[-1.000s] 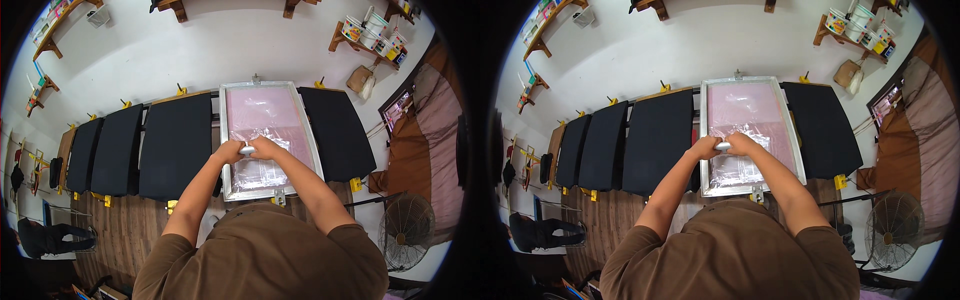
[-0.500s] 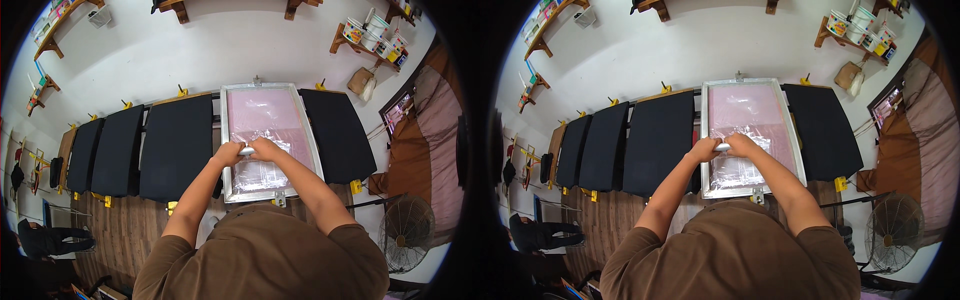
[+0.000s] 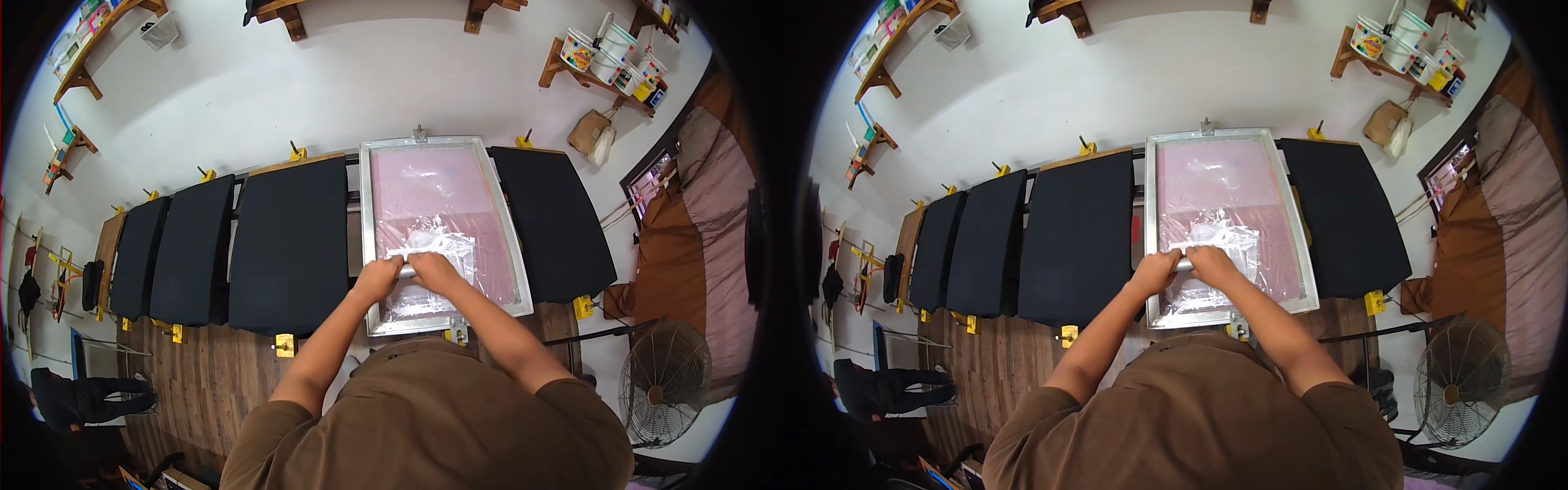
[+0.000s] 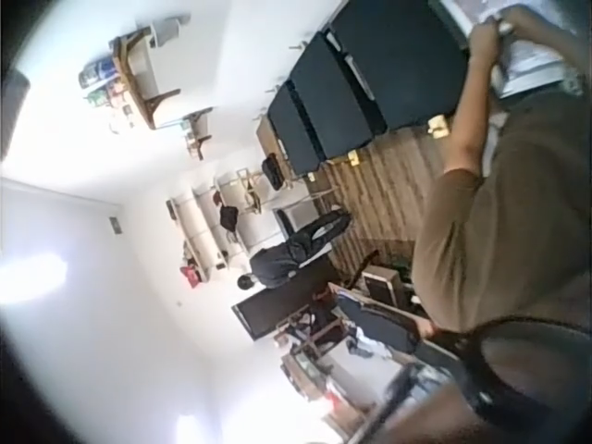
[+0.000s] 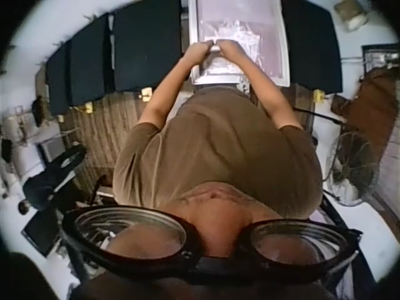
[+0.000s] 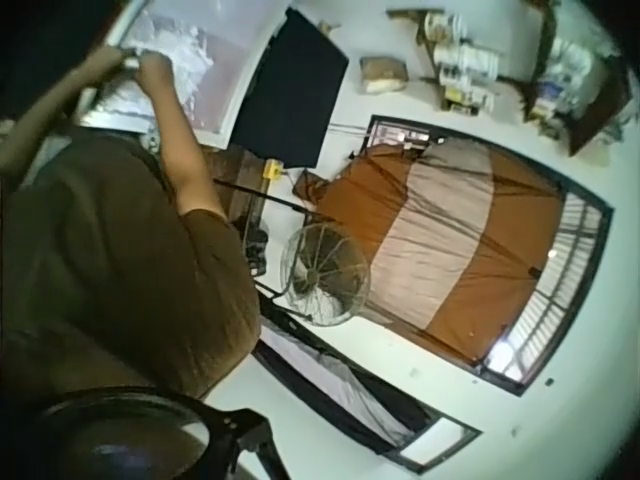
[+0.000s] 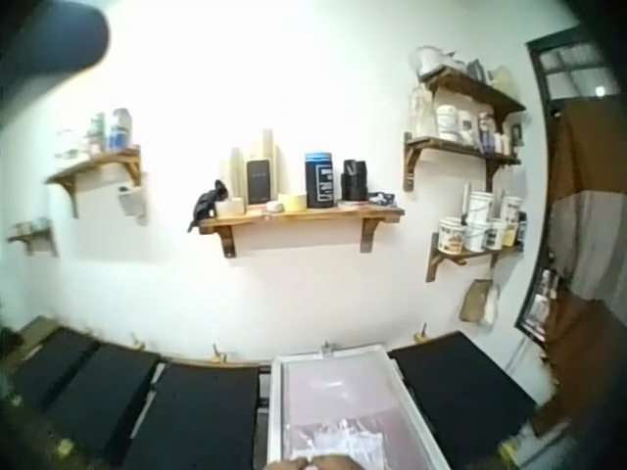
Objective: Applying ink to a t-shirt using a screen printing frame and a squeegee.
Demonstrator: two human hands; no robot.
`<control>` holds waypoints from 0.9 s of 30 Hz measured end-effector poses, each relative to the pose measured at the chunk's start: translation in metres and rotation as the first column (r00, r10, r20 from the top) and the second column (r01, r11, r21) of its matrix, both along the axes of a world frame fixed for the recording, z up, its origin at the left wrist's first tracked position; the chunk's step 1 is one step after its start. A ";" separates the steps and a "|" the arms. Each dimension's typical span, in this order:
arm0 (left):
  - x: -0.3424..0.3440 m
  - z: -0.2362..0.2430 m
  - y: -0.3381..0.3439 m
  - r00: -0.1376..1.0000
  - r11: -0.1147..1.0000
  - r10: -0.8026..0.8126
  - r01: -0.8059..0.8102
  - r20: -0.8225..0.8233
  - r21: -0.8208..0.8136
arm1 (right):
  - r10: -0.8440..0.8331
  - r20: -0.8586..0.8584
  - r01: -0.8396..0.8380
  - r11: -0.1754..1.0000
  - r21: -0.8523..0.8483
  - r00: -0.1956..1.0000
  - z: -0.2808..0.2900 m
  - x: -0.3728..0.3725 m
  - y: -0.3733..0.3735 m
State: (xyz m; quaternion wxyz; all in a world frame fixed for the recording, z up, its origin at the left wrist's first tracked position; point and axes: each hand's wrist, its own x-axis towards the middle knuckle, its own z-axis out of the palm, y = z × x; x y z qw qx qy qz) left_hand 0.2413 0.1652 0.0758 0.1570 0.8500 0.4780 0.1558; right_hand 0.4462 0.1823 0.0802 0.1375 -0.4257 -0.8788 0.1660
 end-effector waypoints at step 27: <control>-0.004 0.036 -0.026 0.991 0.980 -0.133 0.130 -0.012 -0.153 | 0.071 0.068 -0.050 0.963 -0.265 0.995 0.050 0.009 -0.032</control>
